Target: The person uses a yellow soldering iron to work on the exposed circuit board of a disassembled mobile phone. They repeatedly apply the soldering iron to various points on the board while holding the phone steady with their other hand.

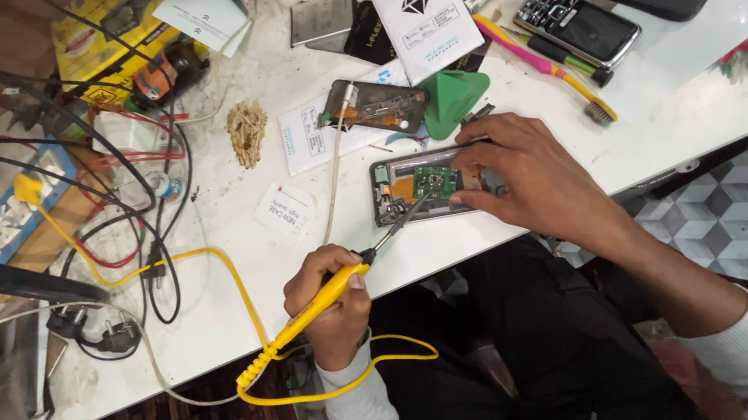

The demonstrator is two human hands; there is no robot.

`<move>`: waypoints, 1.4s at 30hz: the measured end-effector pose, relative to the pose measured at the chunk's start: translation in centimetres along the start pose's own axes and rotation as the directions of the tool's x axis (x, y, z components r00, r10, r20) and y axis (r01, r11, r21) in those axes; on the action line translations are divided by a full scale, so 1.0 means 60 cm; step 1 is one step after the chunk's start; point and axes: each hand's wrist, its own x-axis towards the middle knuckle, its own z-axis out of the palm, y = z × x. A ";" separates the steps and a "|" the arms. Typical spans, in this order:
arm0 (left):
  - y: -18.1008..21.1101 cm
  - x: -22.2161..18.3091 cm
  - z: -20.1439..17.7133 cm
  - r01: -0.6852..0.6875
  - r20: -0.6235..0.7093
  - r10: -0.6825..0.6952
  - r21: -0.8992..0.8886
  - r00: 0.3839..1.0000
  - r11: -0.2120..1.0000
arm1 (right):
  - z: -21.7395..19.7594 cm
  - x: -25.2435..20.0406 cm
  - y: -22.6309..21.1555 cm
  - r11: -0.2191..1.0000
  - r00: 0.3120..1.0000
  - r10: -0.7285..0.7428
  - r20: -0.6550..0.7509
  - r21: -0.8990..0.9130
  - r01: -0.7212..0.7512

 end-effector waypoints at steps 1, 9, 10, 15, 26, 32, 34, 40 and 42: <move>-0.002 -0.001 -0.001 -0.019 0.001 0.019 -0.011 1.000 1.000 | 0.000 0.000 0.000 1.000 1.000 -0.001 -0.008 0.000 0.001; -0.032 -0.021 -0.003 0.062 -0.179 -0.094 -0.175 0.979 0.983 | 0.004 0.002 -0.001 1.000 0.999 0.012 -0.040 -0.024 -0.013; -0.036 -0.023 -0.001 0.070 -0.193 -0.108 -0.192 0.975 0.979 | 0.004 0.003 -0.002 1.000 0.999 0.014 -0.042 -0.022 -0.015; -0.036 -0.023 0.004 0.140 -0.240 -0.198 -0.240 0.950 0.961 | 0.000 0.004 -0.010 1.000 0.998 0.015 -0.059 -0.015 -0.016; -0.003 -0.001 0.008 0.212 -0.291 -0.272 -0.220 0.917 0.952 | -0.002 0.005 -0.012 1.000 0.998 0.023 -0.065 -0.010 -0.024; -0.002 0.006 0.014 0.223 -0.339 -0.291 -0.226 0.895 0.948 | -0.013 0.010 -0.017 0.998 0.997 0.056 -0.043 0.008 -0.056; -0.005 0.006 0.015 0.228 -0.335 -0.293 -0.220 0.895 0.948 | -0.014 0.009 -0.019 0.997 0.996 0.082 -0.024 0.004 -0.082; 0.010 0.023 0.012 0.175 -0.423 -0.336 -0.375 0.842 0.910 | -0.017 0.012 -0.020 0.995 0.994 0.104 -0.014 0.005 -0.104; 0.028 0.028 0.000 0.199 -0.469 -0.344 -0.332 0.813 0.922 | -0.017 0.011 -0.019 0.994 0.994 0.109 -0.010 0.002 -0.109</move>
